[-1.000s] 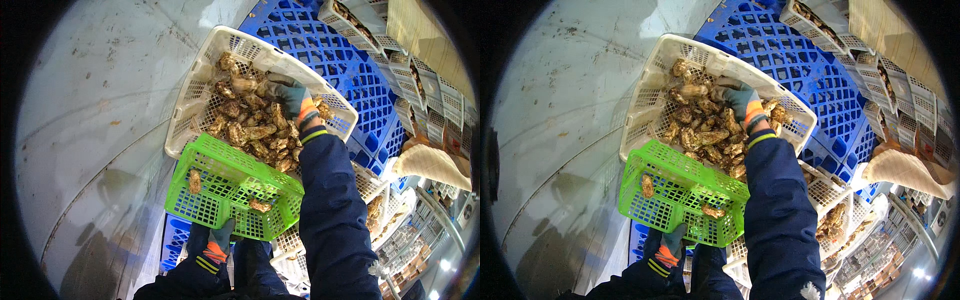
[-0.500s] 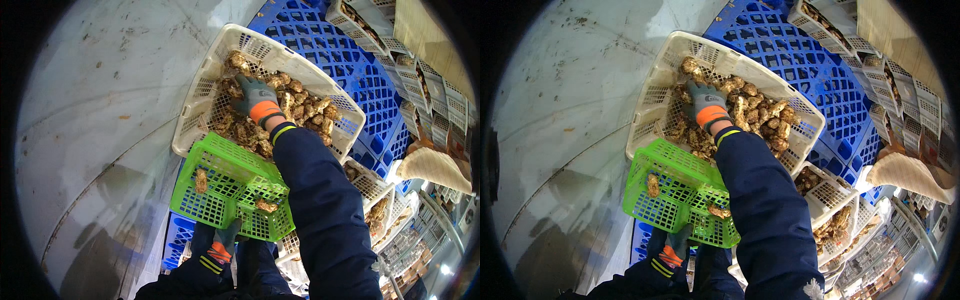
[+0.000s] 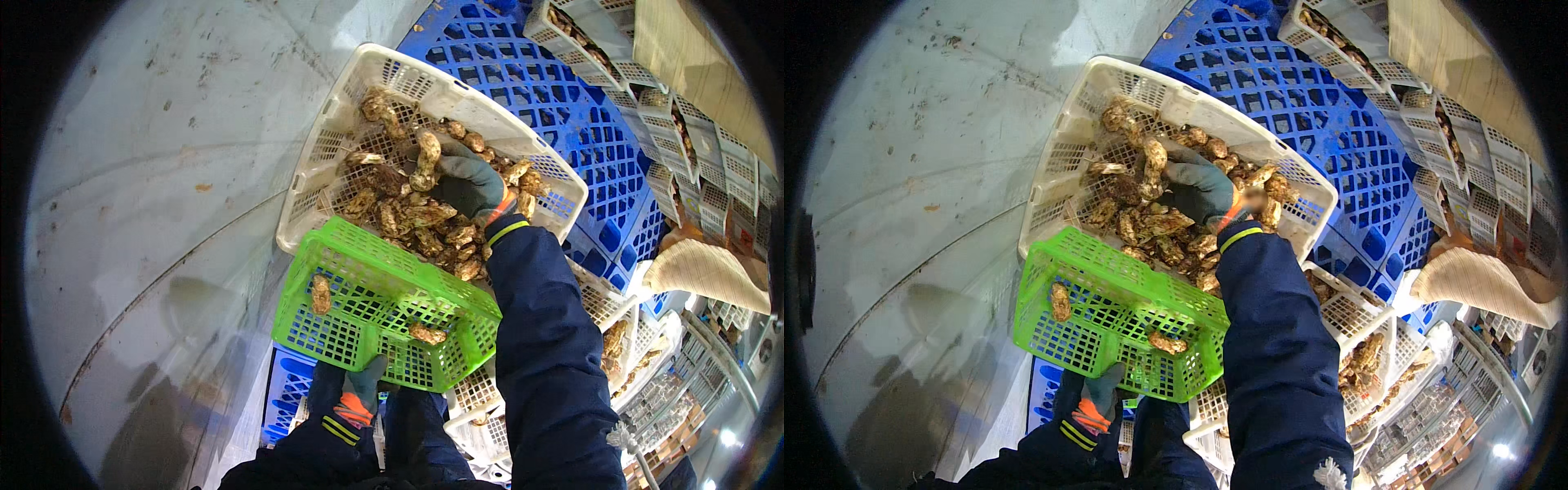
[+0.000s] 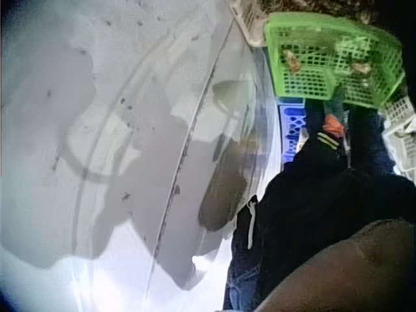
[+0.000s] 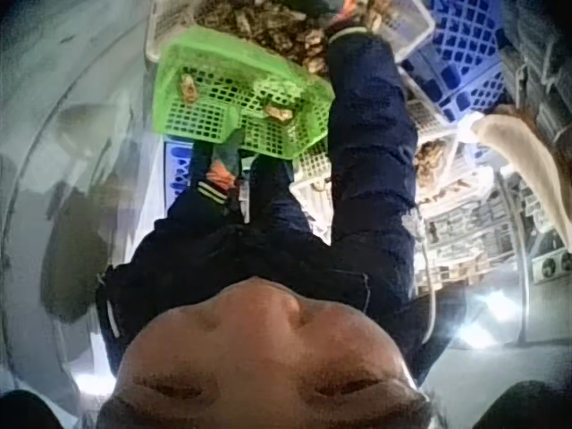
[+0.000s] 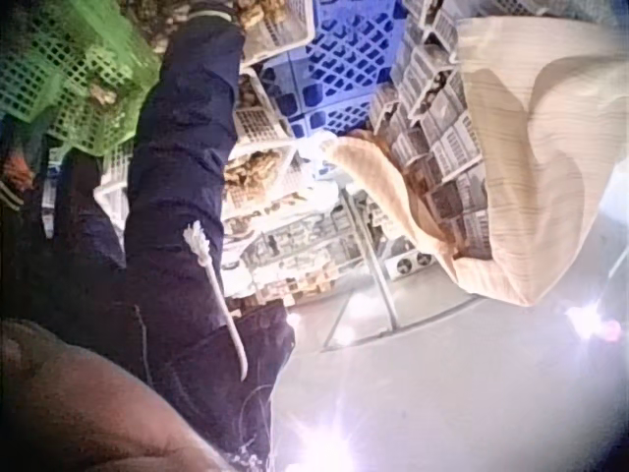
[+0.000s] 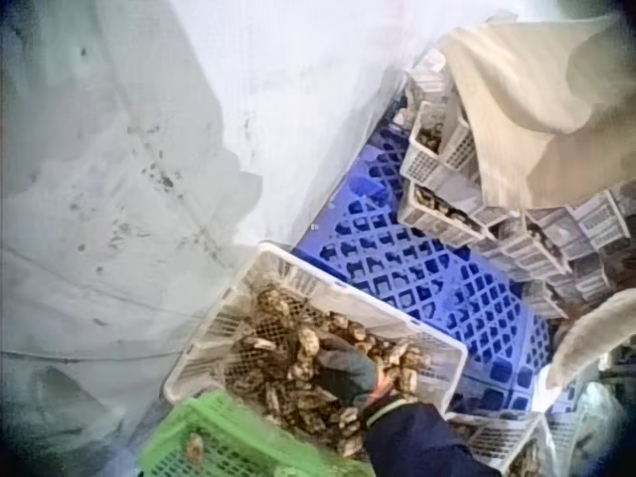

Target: The person sorts pieces of ginger from large white crates into a smaller green basket by hand, then covers the crates with a white cloth.

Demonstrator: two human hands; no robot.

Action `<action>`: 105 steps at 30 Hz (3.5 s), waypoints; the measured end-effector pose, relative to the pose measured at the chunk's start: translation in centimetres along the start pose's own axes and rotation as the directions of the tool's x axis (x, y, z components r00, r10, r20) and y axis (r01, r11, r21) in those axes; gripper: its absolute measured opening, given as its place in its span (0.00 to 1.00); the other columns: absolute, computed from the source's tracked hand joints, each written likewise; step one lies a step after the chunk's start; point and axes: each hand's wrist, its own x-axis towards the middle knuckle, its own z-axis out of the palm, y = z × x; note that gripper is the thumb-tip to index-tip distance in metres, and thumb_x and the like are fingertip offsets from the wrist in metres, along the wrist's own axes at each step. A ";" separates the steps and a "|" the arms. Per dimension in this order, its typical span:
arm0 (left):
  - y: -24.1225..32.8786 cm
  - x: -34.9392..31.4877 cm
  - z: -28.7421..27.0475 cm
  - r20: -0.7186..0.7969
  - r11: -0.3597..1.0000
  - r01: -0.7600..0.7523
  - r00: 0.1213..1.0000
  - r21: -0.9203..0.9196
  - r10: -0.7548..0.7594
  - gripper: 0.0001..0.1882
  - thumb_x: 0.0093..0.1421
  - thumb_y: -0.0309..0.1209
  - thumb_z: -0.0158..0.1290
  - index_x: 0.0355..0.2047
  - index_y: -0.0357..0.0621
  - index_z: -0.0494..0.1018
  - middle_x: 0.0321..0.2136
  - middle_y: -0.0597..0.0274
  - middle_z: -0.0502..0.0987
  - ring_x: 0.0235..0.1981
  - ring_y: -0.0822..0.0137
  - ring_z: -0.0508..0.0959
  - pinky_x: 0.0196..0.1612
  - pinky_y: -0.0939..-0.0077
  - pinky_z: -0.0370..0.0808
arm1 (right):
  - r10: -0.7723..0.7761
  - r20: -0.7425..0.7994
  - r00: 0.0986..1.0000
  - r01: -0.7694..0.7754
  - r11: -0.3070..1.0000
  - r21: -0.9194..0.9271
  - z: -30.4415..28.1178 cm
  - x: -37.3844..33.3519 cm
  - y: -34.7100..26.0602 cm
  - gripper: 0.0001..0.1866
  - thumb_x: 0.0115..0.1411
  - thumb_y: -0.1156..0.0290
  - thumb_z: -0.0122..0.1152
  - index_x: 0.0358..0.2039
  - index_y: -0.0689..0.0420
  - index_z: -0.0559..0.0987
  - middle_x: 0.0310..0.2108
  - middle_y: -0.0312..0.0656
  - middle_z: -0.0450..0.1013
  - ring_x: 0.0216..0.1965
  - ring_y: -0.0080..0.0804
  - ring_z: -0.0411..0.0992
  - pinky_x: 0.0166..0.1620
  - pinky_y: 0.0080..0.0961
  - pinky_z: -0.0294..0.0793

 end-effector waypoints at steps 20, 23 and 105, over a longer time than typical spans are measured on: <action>0.8 -0.2 1.3 0.111 0.983 -0.102 0.987 -0.154 0.120 0.22 0.54 0.29 0.55 0.49 0.42 0.67 0.36 0.57 0.76 0.26 0.63 0.79 0.19 0.71 0.79 | -0.181 -0.001 0.983 0.045 0.249 -0.967 9.6 -8.3 -1.3 0.17 0.52 0.61 0.61 0.40 0.57 0.78 0.34 0.49 0.75 0.36 0.43 0.75 0.39 0.33 0.73; 1.0 -0.6 1.6 0.100 0.989 -0.098 0.989 -0.106 0.109 0.21 0.54 0.27 0.55 0.49 0.42 0.67 0.36 0.58 0.75 0.26 0.65 0.79 0.19 0.72 0.79 | -0.326 -0.111 0.939 -0.154 -0.110 -0.982 2.3 -2.2 0.1 0.17 0.54 0.61 0.58 0.42 0.55 0.77 0.37 0.47 0.75 0.38 0.45 0.74 0.39 0.36 0.73; 0.9 -5.4 -2.6 0.097 0.999 0.033 0.995 -0.027 -0.031 0.17 0.58 0.26 0.50 0.47 0.35 0.68 0.40 0.54 0.75 0.39 0.62 0.77 0.40 0.71 0.76 | -0.567 -0.367 0.737 -0.414 0.050 -0.909 -0.6 -10.0 0.0 0.20 0.53 0.63 0.59 0.47 0.56 0.75 0.40 0.47 0.76 0.41 0.35 0.75 0.45 0.28 0.72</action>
